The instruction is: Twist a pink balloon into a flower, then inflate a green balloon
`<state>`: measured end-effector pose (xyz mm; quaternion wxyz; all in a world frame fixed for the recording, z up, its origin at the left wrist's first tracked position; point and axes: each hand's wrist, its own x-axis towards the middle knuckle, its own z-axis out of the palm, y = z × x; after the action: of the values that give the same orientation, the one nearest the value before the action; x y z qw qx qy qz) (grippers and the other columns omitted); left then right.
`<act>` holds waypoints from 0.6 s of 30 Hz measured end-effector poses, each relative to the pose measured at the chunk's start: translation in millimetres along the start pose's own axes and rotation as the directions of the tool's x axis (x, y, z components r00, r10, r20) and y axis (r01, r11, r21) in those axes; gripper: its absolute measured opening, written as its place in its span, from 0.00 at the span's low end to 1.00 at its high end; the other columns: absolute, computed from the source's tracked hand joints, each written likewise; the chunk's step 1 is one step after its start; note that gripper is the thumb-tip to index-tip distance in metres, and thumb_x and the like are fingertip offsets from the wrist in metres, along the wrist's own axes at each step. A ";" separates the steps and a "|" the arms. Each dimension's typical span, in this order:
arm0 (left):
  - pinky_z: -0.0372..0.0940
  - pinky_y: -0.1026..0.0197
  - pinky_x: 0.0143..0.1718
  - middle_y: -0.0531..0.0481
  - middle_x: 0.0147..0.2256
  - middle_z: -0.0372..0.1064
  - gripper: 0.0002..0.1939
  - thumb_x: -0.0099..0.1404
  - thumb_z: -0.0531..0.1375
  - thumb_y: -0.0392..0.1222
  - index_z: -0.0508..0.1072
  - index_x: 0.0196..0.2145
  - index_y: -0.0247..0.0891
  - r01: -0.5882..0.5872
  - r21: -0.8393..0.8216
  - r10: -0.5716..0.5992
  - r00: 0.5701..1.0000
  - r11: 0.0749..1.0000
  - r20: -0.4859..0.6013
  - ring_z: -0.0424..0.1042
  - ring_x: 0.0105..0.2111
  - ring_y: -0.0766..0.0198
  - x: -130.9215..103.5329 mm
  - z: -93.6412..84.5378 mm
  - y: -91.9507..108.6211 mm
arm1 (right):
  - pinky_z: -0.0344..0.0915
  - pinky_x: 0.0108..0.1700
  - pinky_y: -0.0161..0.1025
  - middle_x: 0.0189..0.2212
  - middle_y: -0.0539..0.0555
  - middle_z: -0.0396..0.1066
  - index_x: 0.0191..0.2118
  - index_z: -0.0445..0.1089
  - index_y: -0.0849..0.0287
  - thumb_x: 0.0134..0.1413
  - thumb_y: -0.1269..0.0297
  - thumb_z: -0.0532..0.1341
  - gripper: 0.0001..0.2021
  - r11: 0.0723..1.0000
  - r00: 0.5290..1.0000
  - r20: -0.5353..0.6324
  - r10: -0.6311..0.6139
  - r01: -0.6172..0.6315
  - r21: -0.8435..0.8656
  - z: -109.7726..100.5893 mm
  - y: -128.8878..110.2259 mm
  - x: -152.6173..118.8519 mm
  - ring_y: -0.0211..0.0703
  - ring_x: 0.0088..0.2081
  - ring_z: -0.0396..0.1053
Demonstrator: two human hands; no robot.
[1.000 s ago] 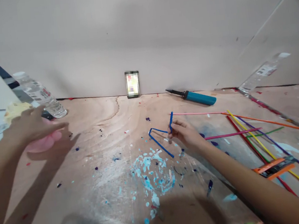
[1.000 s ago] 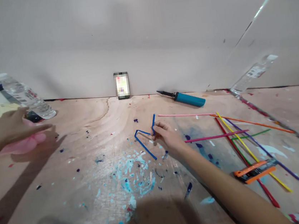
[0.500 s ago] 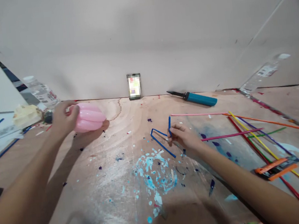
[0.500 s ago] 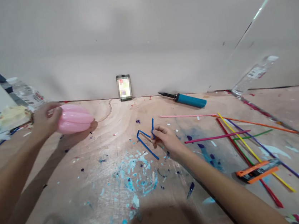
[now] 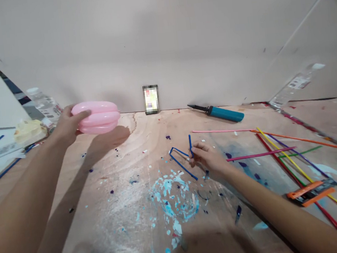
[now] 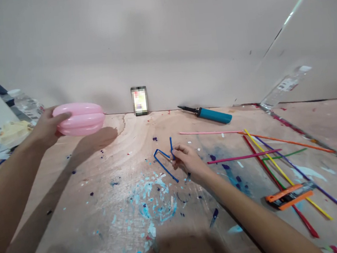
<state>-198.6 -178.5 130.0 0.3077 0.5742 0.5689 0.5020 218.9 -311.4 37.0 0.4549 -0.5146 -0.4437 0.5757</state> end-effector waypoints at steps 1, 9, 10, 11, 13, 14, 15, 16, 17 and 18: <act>0.69 0.50 0.44 0.46 0.46 0.69 0.31 0.55 0.65 0.50 0.66 0.54 0.36 0.085 -0.200 -0.078 0.996 0.976 0.047 0.69 0.41 0.58 -1.7 -1.5 -1.7 | 0.65 0.29 0.37 0.26 0.49 0.68 0.40 0.64 0.56 0.50 0.52 0.64 0.16 0.997 0.999 -0.032 -0.019 0.017 -0.081 0.3 -1.6 -0.4 0.39 0.25 0.68; 0.69 0.64 0.24 0.52 0.28 0.73 0.17 0.52 0.62 0.42 0.71 0.40 0.36 0.400 -0.725 -0.155 0.911 0.561 0.383 0.71 0.26 0.62 -44.5 44.5 -6.1 | 0.68 0.51 0.52 0.62 0.63 0.56 0.62 0.55 0.53 0.52 0.50 0.63 0.34 0.672 0.822 0.046 -0.567 0.494 -0.551 49.8 -54.9 14.7 0.55 0.55 0.65; 0.70 0.63 0.26 0.50 0.29 0.75 0.17 0.52 0.62 0.42 0.72 0.40 0.35 0.419 -0.722 -0.121 0.896 0.550 0.428 0.73 0.27 0.61 -50.6 53.4 -4.7 | 0.66 0.54 0.53 0.64 0.62 0.53 0.63 0.53 0.51 0.50 0.49 0.64 0.37 0.645 0.795 0.096 -0.599 0.550 -0.531 61.4 -62.7 16.7 0.57 0.58 0.62; 0.71 0.62 0.27 0.48 0.30 0.76 0.17 0.51 0.62 0.43 0.73 0.39 0.33 0.437 -0.712 -0.098 0.880 0.549 0.464 0.74 0.28 0.59 -56.3 61.5 -3.2 | 0.65 0.55 0.54 0.65 0.61 0.51 0.65 0.51 0.50 0.49 0.48 0.65 0.39 0.628 0.776 0.143 -0.614 0.590 -0.507 72.5 -69.3 18.4 0.58 0.60 0.59; 0.72 0.59 0.31 0.45 0.33 0.77 0.17 0.52 0.62 0.45 0.74 0.38 0.32 0.475 -0.686 -0.063 0.843 0.551 0.534 0.76 0.31 0.55 -66.1 74.0 -0.6 | 0.65 0.56 0.54 0.65 0.60 0.52 0.65 0.51 0.49 0.47 0.46 0.66 0.41 0.636 0.759 0.193 -0.622 0.633 -0.441 90.8 -77.6 21.7 0.58 0.61 0.59; 0.73 0.57 0.34 0.44 0.34 0.77 0.18 0.53 0.62 0.46 0.74 0.39 0.32 0.488 -0.680 -0.046 0.829 0.548 0.558 0.76 0.33 0.54 -69.9 78.2 0.2 | 0.65 0.56 0.53 0.64 0.60 0.55 0.64 0.53 0.50 0.48 0.45 0.66 0.40 0.655 0.758 0.210 -0.617 0.643 -0.397 97.2 -79.2 23.5 0.57 0.60 0.60; 0.73 0.56 0.36 0.44 0.35 0.77 0.19 0.53 0.62 0.47 0.74 0.40 0.33 0.495 -0.676 -0.034 0.820 0.545 0.572 0.76 0.35 0.52 -72.9 81.2 0.6 | 0.66 0.56 0.52 0.62 0.59 0.58 0.63 0.56 0.51 0.50 0.44 0.65 0.37 0.677 0.759 0.224 -0.612 0.648 -0.349 101.7 -79.5 25.6 0.55 0.58 0.62; 0.73 0.54 0.39 0.44 0.36 0.77 0.20 0.54 0.61 0.48 0.74 0.42 0.33 0.495 -0.676 -0.030 0.818 0.546 0.575 0.76 0.37 0.51 -75.2 83.2 0.7 | 0.66 0.55 0.51 0.60 0.59 0.61 0.61 0.59 0.52 0.52 0.44 0.63 0.33 0.698 0.759 0.232 -0.608 0.651 -0.299 104.5 -78.8 28.1 0.53 0.56 0.64; 0.72 0.52 0.41 0.44 0.37 0.77 0.21 0.55 0.60 0.49 0.73 0.43 0.34 0.491 -0.674 -0.035 0.821 0.552 0.570 0.76 0.39 0.49 -76.7 84.5 0.4 | 0.67 0.54 0.49 0.58 0.58 0.64 0.58 0.61 0.53 0.54 0.44 0.60 0.29 0.718 0.760 0.232 -0.607 0.649 -0.252 105.7 -77.4 30.9 0.51 0.55 0.65; 0.72 0.51 0.43 0.44 0.37 0.77 0.22 0.56 0.59 0.51 0.73 0.44 0.35 0.484 -0.667 -0.050 0.828 0.567 0.559 0.76 0.42 0.48 -77.7 85.2 0.0 | 0.68 0.52 0.48 0.56 0.58 0.65 0.56 0.63 0.53 0.56 0.44 0.58 0.27 0.735 0.765 0.226 -0.603 0.643 -0.215 105.9 -75.7 34.1 0.50 0.53 0.66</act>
<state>-107.9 -234.8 86.2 0.7328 0.3882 0.2774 0.4851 116.5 -267.9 112.8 0.5114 -0.3528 -0.6982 0.3557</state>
